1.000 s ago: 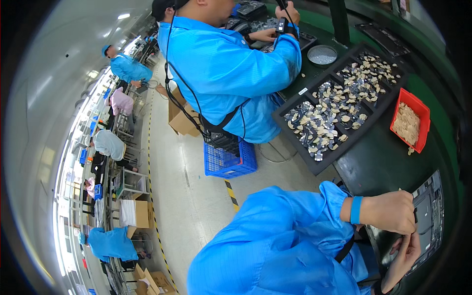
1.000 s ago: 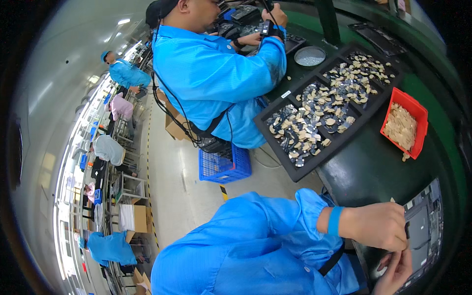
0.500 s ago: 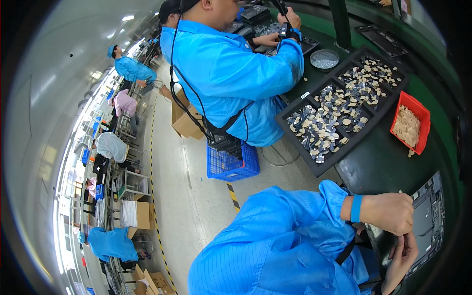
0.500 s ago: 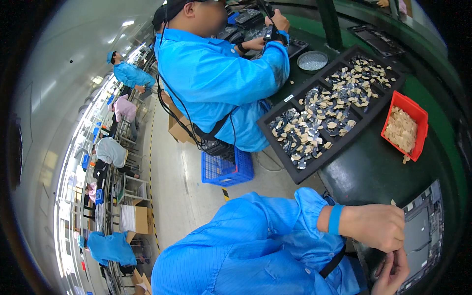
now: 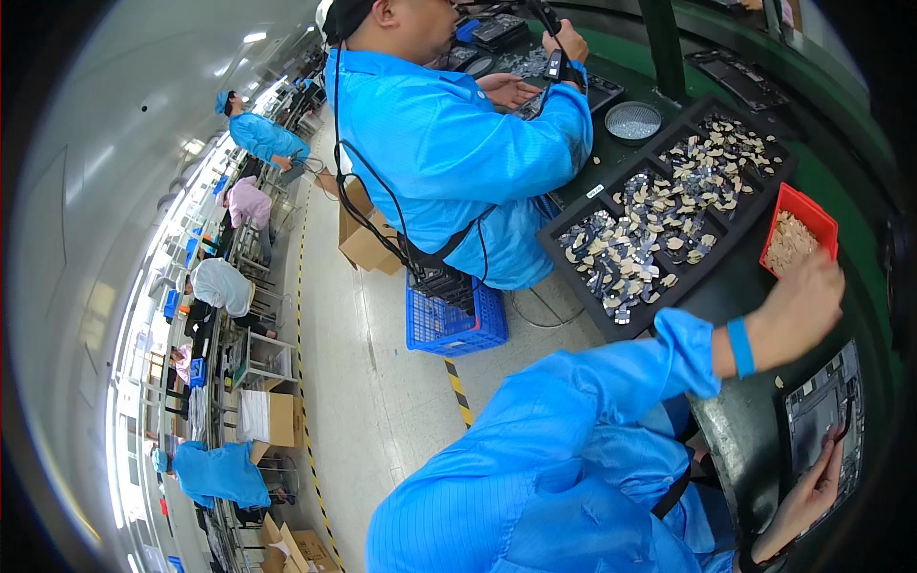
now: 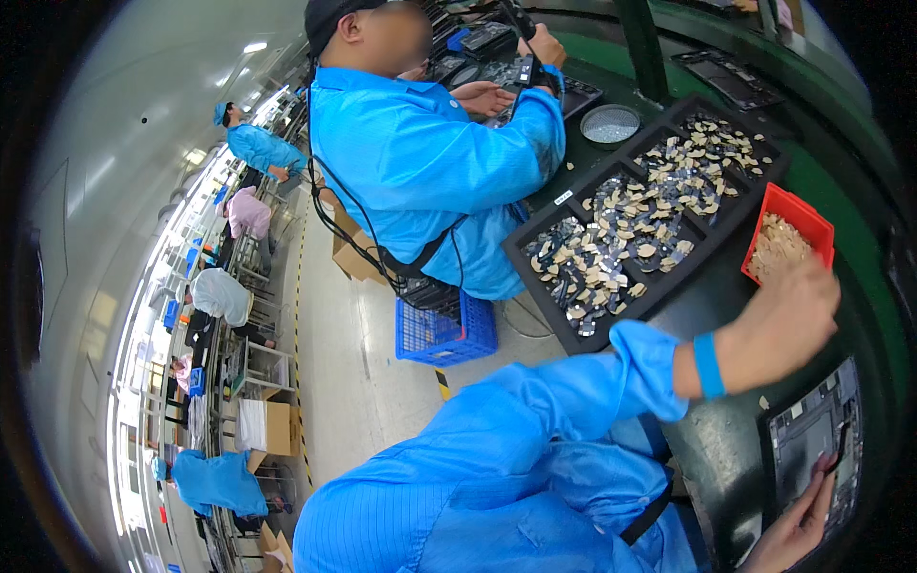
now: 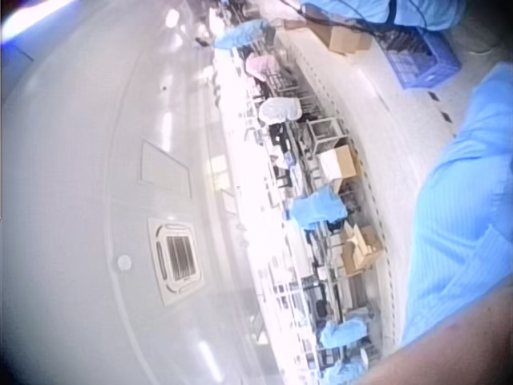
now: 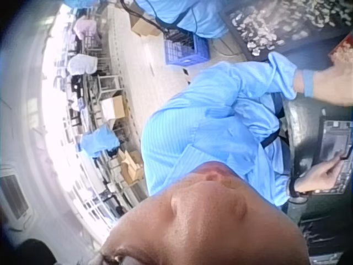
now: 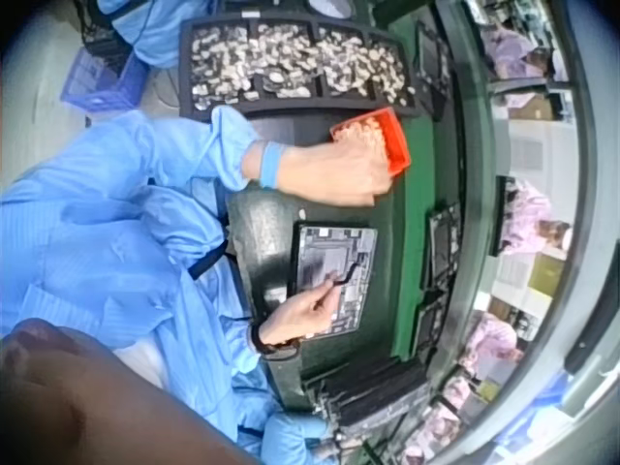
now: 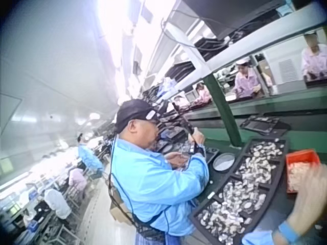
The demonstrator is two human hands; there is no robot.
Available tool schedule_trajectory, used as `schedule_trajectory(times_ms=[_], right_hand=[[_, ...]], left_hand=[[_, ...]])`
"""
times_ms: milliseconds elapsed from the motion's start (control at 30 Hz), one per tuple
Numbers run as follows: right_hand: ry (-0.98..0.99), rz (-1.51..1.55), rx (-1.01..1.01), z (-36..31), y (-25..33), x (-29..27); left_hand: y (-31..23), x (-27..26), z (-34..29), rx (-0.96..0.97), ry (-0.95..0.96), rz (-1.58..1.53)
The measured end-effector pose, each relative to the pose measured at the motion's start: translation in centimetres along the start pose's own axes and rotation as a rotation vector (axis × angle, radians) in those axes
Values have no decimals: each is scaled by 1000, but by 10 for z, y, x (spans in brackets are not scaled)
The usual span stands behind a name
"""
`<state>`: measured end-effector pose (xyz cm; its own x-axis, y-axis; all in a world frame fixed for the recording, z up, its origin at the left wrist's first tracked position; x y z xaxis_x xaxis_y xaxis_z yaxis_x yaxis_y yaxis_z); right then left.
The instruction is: The person attaches components and tape strips onto tablet chassis by hand, placing each assembled unit onto the conveyor track and repeating the process.
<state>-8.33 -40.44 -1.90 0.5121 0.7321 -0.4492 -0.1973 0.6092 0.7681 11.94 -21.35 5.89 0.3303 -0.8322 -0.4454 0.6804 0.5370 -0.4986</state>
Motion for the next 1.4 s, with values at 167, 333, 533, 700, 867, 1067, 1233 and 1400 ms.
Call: schedule_trajectory(times_ms=[167,333,533,700,867,1067,1233,1400], right_hand=[[-23,-356,-87,-6,10,-3],[-270,163,130,-8,59,-19],[-484,617,201,-27,66,-20],[-673,637,120,-60,71,-51],[-730,609,48,-78,67,-77],[-664,266,18,-82,73,-100],[-612,394,204,-95,68,-102],[-469,417,341,-86,63,-93]], left_hand=[[-79,-17,-51,-236,613,-509],[-91,7,-59,-232,775,-698],[-108,-8,-71,-64,1024,-729],[-155,15,-69,152,1160,-729],[-173,41,-52,366,1242,-502],[-120,104,-43,500,855,-167],[-123,55,-65,354,1061,28],[-118,20,-82,335,1161,15]])
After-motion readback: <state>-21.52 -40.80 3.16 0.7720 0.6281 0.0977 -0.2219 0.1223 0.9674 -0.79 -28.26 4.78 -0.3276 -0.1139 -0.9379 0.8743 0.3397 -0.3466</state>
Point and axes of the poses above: each hand's wrist, its own z-axis towards the middle knuckle, its own x-axis out of the palm, y = z × x, the point moved 4 cm from there along z, towards the middle knuckle, and after that the axes turned 14 degrees about -x, right-handed, at the moved point
